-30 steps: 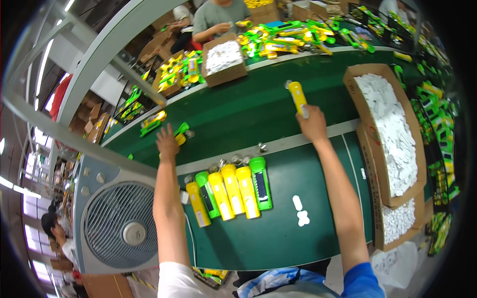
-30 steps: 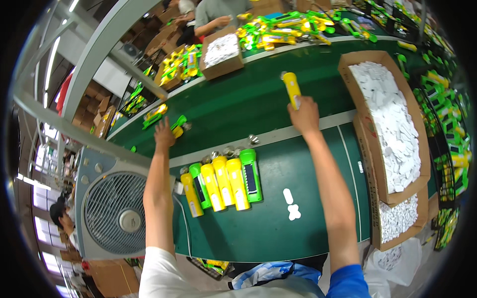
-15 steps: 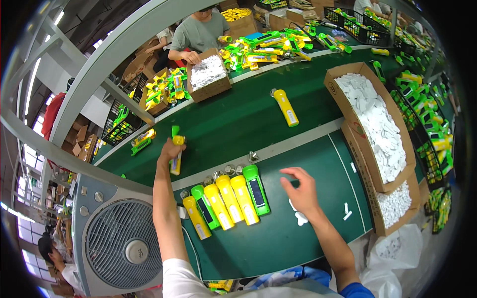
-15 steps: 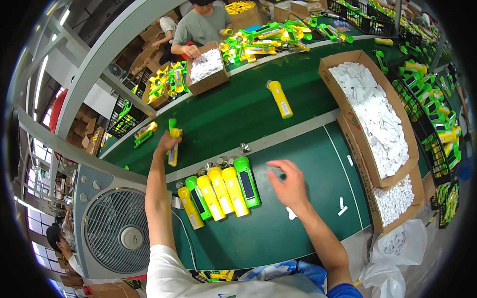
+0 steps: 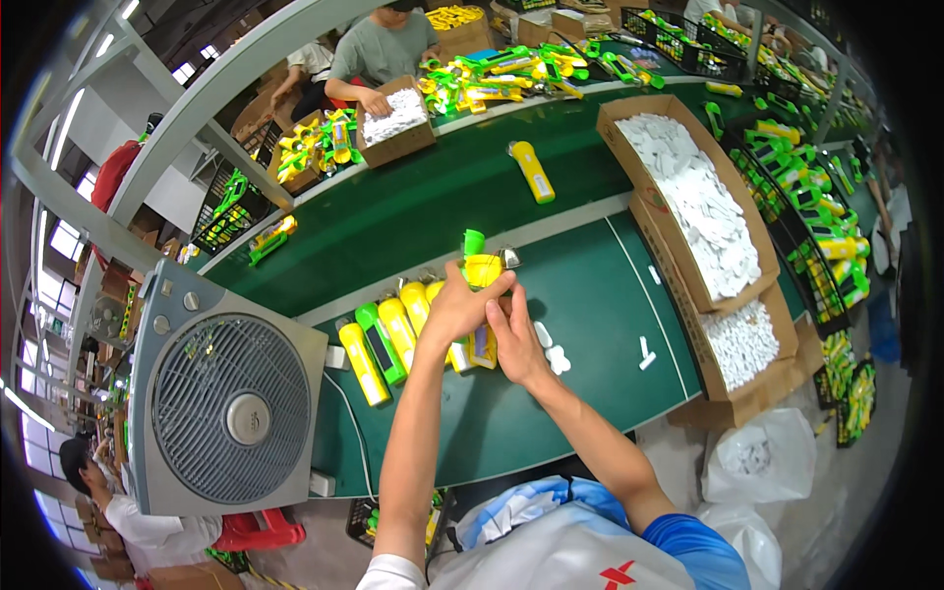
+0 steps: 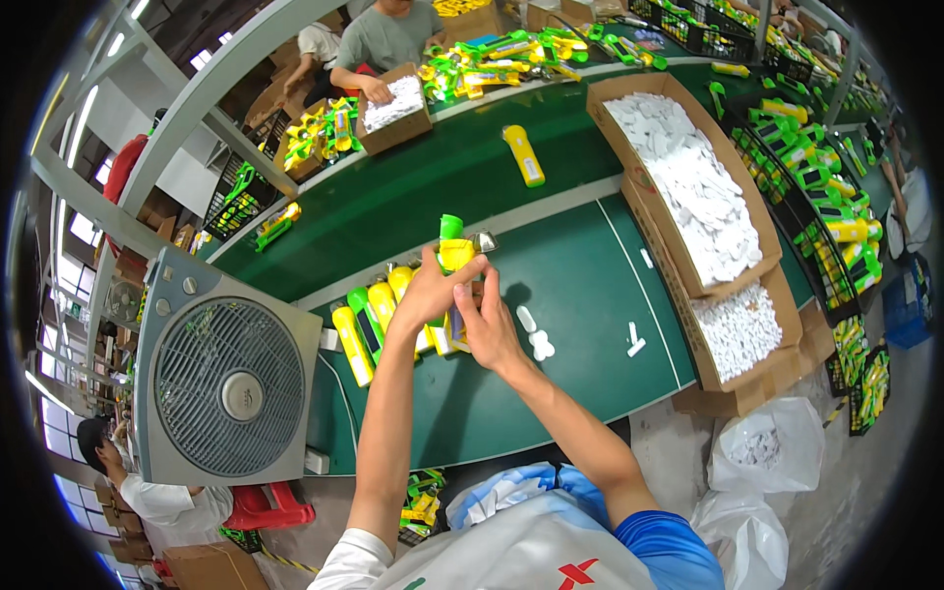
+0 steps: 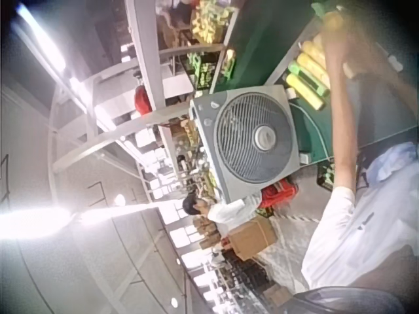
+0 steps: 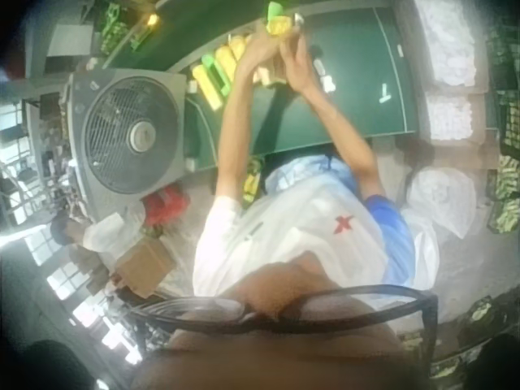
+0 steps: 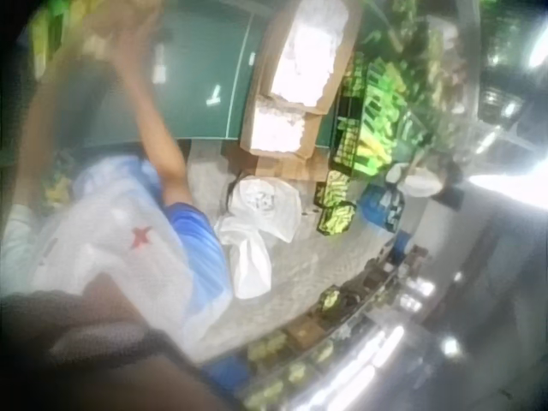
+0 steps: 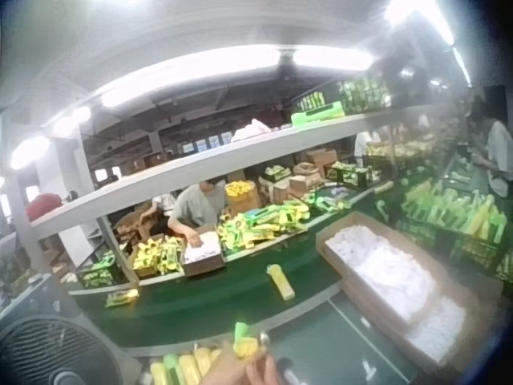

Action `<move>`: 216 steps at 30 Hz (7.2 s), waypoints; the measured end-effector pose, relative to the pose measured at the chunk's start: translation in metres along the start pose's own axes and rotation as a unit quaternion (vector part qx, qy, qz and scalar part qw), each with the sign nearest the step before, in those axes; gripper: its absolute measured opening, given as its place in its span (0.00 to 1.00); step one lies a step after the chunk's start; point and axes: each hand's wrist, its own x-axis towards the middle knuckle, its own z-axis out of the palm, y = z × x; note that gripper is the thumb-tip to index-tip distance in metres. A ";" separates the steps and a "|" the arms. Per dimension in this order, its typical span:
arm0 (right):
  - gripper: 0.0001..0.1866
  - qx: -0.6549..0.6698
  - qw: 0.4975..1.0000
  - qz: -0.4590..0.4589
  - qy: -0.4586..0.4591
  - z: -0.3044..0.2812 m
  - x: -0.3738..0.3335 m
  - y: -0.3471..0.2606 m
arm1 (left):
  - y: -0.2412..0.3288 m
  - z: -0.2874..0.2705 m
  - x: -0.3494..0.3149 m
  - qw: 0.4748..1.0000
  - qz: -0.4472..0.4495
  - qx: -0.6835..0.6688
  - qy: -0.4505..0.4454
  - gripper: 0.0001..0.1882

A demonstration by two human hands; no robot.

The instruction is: The person assembles solar-powered flashlights by hand, joining the solar panel, plastic housing, and lens components.

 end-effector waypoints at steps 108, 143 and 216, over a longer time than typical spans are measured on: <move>0.06 -0.186 0.971 -0.081 -0.125 -0.046 -0.113 0.010 | -0.146 0.139 -0.129 0.737 -0.004 -0.676 -0.027 0.20; 0.12 -0.083 0.988 0.129 -0.027 -0.041 -0.105 0.019 | -0.115 0.125 -0.140 0.901 0.053 -0.429 0.027 0.22; 0.28 -0.090 0.993 0.076 -0.005 -0.044 -0.124 0.047 | -0.123 0.153 -0.129 0.823 -0.011 -0.564 0.071 0.30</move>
